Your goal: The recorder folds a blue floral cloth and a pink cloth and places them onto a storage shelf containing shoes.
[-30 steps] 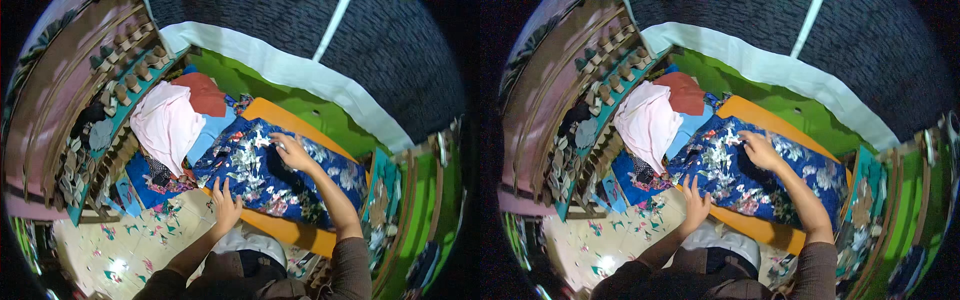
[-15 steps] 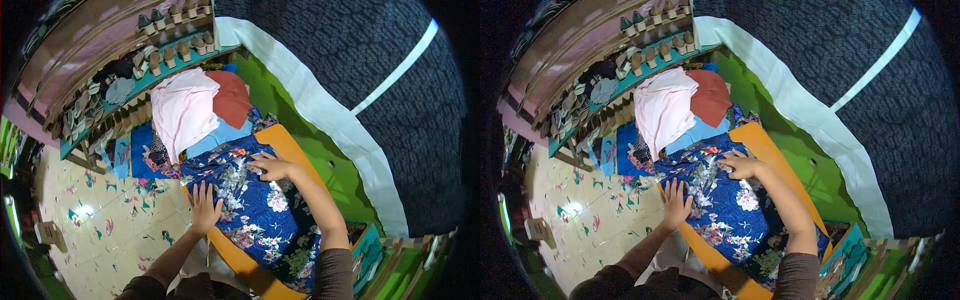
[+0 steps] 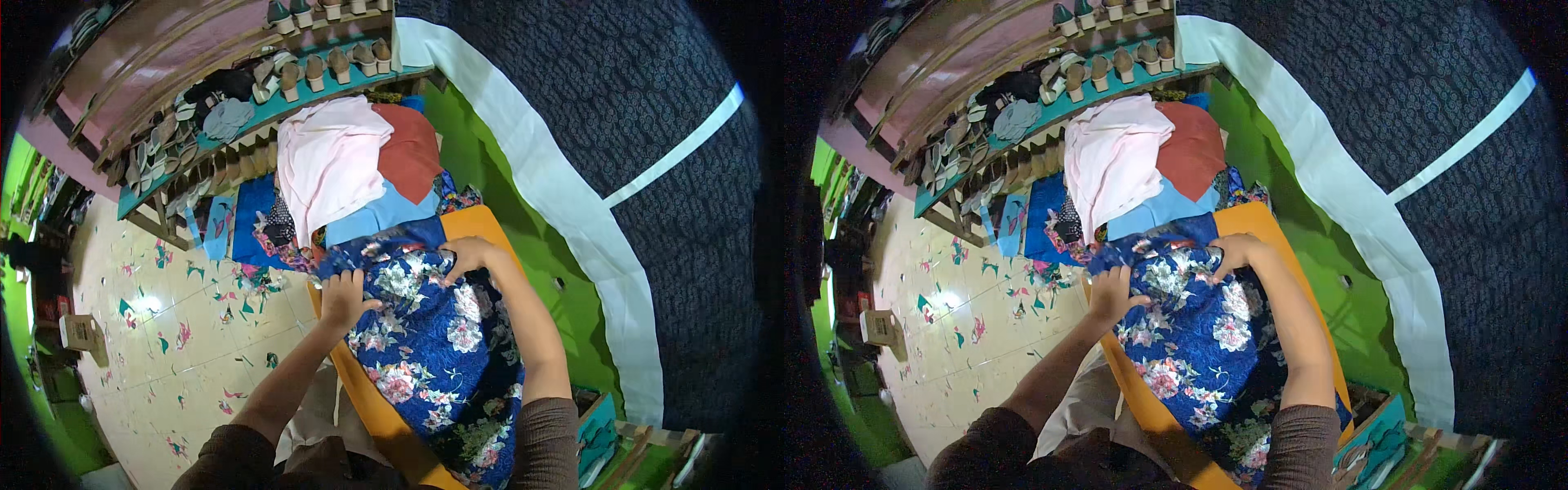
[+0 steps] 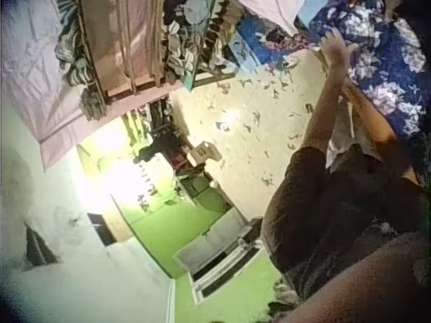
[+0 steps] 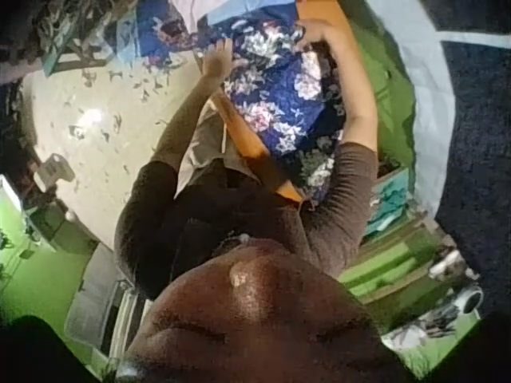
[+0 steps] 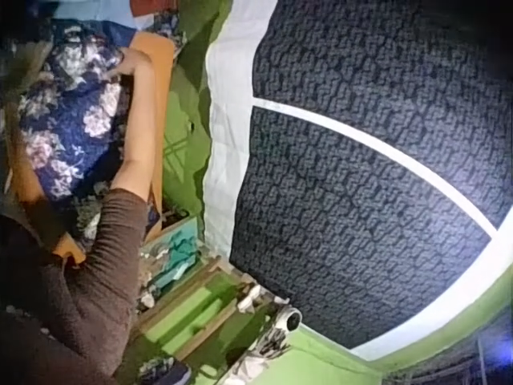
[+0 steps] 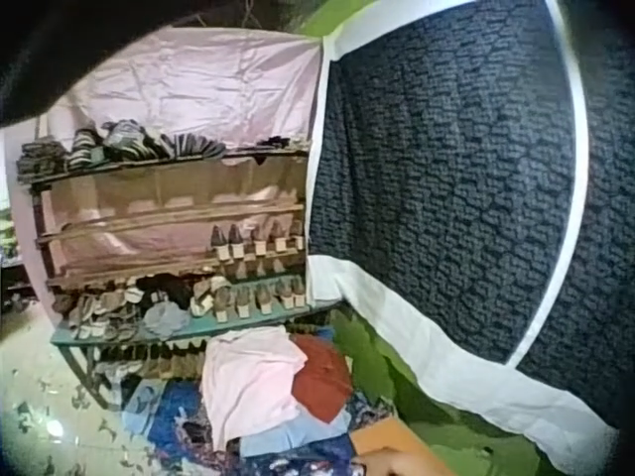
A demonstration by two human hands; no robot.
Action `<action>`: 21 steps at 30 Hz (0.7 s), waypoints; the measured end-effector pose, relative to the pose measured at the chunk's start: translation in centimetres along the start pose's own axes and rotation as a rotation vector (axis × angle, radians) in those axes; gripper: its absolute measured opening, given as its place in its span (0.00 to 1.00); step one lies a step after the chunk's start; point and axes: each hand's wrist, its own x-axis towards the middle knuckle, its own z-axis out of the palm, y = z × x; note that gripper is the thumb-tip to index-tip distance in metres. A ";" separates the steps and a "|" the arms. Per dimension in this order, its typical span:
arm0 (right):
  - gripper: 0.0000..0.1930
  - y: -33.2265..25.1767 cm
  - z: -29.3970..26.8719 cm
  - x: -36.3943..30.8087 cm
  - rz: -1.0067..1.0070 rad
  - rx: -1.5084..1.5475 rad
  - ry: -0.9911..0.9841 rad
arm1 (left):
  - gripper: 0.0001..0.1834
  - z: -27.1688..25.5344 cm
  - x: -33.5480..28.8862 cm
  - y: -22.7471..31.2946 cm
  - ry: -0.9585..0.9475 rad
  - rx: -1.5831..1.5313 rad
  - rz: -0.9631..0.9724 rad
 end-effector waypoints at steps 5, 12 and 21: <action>0.31 -1.0 -3.0 -1.6 0.061 0.101 -0.232 | 0.31 -2.2 0.7 -1.0 -0.297 -0.488 -0.055; 0.30 0.6 -3.8 -5.3 -0.116 0.454 -0.283 | 0.40 -6.3 0.8 -1.0 -1.012 -1.604 -0.156; 0.41 3.2 6.0 -2.4 -0.040 0.576 0.592 | 0.45 -2.7 1.0 -0.2 -0.091 -0.375 0.008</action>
